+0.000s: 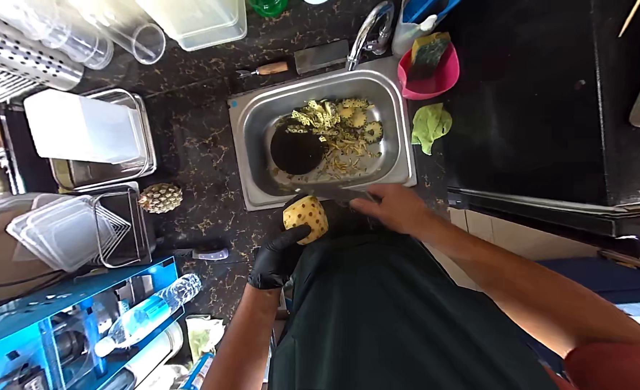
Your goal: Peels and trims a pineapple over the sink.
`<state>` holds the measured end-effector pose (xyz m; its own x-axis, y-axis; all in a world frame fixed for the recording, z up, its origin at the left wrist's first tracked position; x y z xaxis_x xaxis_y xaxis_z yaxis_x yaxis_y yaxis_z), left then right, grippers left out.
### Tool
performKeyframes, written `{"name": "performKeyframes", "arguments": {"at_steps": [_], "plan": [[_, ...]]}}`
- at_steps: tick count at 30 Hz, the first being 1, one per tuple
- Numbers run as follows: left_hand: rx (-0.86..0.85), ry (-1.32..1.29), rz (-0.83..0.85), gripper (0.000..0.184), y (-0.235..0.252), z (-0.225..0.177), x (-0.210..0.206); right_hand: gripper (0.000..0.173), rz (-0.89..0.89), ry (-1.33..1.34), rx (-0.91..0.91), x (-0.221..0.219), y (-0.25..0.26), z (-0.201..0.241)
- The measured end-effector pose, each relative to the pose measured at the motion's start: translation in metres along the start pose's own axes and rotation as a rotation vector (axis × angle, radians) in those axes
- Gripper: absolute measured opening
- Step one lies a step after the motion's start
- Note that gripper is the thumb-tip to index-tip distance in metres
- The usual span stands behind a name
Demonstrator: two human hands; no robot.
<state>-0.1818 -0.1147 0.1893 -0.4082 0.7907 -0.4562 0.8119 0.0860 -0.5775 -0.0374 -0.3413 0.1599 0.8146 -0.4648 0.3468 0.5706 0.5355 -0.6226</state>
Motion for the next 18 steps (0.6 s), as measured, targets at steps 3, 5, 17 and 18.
{"name": "performKeyframes", "arguments": {"at_steps": [3, 5, 17, 18], "plan": [[0.019, -0.063, -0.115, 0.03, -0.005, 0.009, -0.003, 0.073, -0.011, -0.004, 0.207, -0.015, -0.02, 0.038], [0.041, 0.01, -0.203, 0.02, -0.015, 0.006, -0.012, 0.077, -0.02, -0.09, 0.32, -0.023, -0.026, 0.052], [0.046, -0.116, -0.119, 0.02, -0.008, 0.029, 0.003, 0.077, -0.189, -0.248, 0.428, -0.029, -0.015, 0.039], [0.038, -0.105, -0.092, 0.021, -0.007, 0.027, 0.002, 0.076, -0.208, -0.248, 0.448, -0.028, -0.012, 0.038]]}}
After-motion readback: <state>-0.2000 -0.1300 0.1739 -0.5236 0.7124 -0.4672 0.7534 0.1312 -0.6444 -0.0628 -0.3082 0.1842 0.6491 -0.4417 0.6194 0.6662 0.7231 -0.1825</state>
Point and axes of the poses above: each hand's wrist, its own y-axis towards the middle knuckle, its own x-axis out of the back of the hand, z = x × y, the point moved 3 cm from there along y, towards the middle knuckle, and after that the axes turned 10 degrees about y, right-handed, at the moved point
